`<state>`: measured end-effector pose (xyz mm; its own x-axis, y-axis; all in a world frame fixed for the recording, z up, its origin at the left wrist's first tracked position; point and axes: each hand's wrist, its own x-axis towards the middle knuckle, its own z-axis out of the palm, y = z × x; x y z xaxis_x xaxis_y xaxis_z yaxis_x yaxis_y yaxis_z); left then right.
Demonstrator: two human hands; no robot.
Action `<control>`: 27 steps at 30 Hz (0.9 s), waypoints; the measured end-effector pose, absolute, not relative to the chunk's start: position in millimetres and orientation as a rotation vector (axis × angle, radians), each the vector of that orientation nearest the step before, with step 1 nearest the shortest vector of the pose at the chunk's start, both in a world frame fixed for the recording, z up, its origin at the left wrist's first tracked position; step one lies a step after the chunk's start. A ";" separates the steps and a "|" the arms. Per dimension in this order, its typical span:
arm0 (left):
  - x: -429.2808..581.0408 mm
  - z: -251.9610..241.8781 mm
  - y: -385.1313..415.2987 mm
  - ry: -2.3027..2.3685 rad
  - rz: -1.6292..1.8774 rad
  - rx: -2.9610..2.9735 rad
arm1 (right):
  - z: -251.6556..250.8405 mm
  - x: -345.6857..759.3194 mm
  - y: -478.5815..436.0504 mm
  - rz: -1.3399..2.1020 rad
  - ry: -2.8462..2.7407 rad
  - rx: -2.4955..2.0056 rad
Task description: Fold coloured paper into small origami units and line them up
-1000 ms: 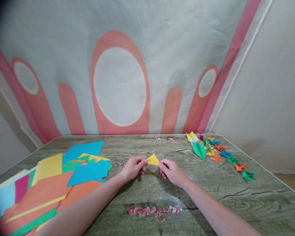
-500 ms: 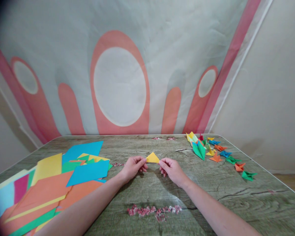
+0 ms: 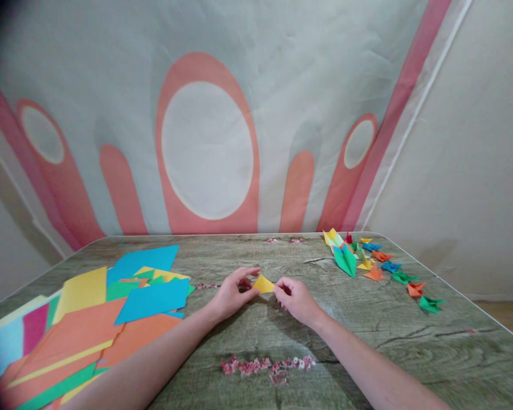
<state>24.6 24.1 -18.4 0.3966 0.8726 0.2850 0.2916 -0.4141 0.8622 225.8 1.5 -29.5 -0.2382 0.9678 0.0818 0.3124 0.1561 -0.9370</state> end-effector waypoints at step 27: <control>32.1 -3.6 -4.0 1.129 0.857 2.510 | -25.9 209.0 -14.6 0.959 -1.576 -1.262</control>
<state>32.1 -4.0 -3.6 0.5244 0.7467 0.4091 0.5945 -0.6651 0.4519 209.0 -14.6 -25.9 -0.1012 0.9814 0.1633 0.3059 0.1869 -0.9335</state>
